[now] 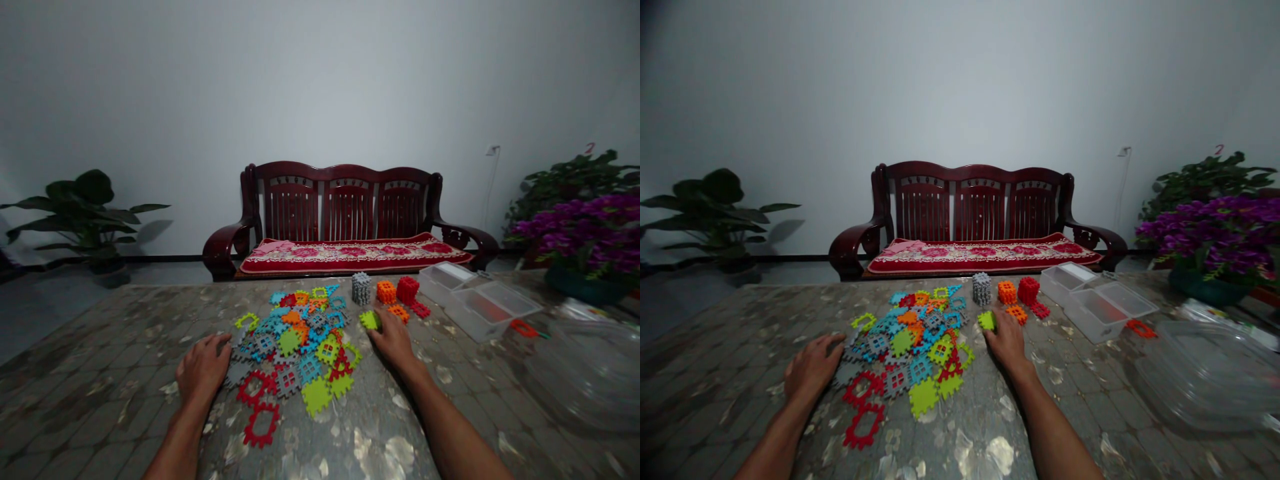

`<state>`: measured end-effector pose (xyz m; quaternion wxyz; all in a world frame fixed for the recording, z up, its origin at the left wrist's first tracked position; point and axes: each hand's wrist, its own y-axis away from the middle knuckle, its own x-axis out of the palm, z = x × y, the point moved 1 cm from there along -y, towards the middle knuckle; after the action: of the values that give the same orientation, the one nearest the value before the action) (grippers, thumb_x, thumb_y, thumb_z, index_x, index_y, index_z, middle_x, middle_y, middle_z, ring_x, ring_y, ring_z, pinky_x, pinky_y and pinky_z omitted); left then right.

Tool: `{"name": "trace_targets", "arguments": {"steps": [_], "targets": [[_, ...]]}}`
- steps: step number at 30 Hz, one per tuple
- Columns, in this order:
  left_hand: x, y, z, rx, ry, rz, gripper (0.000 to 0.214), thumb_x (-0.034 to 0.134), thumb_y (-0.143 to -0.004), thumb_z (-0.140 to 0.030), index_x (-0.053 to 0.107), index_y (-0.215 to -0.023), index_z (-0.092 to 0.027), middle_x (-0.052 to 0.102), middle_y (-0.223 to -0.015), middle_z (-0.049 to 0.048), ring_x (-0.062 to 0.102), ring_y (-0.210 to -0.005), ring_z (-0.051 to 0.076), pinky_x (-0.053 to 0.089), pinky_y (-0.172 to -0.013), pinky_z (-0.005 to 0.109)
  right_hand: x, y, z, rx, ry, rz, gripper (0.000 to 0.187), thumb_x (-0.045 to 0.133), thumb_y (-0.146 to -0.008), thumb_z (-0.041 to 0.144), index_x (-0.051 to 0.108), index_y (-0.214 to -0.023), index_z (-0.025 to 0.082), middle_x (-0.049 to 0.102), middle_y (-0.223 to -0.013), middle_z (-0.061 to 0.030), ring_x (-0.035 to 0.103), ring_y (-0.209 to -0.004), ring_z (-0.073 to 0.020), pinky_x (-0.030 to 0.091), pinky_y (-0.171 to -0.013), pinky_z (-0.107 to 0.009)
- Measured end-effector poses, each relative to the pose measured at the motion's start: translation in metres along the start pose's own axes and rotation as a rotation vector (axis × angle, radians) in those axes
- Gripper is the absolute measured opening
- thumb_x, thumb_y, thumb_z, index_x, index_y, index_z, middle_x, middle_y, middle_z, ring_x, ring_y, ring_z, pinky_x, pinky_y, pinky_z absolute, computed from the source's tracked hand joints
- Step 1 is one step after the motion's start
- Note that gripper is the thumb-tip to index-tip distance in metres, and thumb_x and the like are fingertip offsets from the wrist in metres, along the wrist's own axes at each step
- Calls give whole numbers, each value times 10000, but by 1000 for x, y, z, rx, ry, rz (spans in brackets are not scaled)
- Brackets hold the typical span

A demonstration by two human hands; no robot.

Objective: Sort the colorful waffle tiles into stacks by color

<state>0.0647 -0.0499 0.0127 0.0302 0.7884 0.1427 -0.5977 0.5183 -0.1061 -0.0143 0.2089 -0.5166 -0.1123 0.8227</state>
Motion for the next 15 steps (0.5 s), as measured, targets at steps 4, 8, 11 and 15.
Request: {"name": "trace_targets", "arguments": {"steps": [4, 8, 11, 15], "targets": [[-1, 1, -1, 5, 8, -4, 489, 385, -1038, -391, 750, -1344, -278, 623, -1560, 96, 579, -1401, 318, 421, -1186, 512, -5, 0, 5, 42, 69, 74, 563, 649, -873, 293, 663, -1415, 143, 746, -1312, -177, 668, -1199, -350, 497, -1067, -465], [-2, 2, -1, -4, 6, -20, 469, 409, -1035, -387, 761, -1327, -280, 635, -1549, 100, 592, -1385, 320, 426, -1183, 518, 2, -5, -2, -51, -29, 3, 572, 588, -850, 200, 667, -1416, 169, 720, -1386, -150, 647, -1270, -323, 475, -1139, -470], [-1, 1, 0, 1, 14, -17, 467, 415, -1033, -379, 765, -1322, -272, 636, -1549, 105, 586, -1397, 323, 419, -1194, 524, 11, -9, -10, -143, -122, -57, 626, 506, -798, 99, 687, -1391, 192, 698, -1430, -128, 615, -1348, -297, 459, -1186, -498], [1, -1, 1, 3, 12, -21, 467, 417, -1031, -380, 766, -1321, -270, 634, -1550, 105, 579, -1408, 319, 427, -1188, 507, 19, -10, -13, -147, -137, -108, 676, 486, -745, 59, 699, -1376, 183, 667, -1466, -146, 587, -1389, -303, 452, -1198, -537]]}}
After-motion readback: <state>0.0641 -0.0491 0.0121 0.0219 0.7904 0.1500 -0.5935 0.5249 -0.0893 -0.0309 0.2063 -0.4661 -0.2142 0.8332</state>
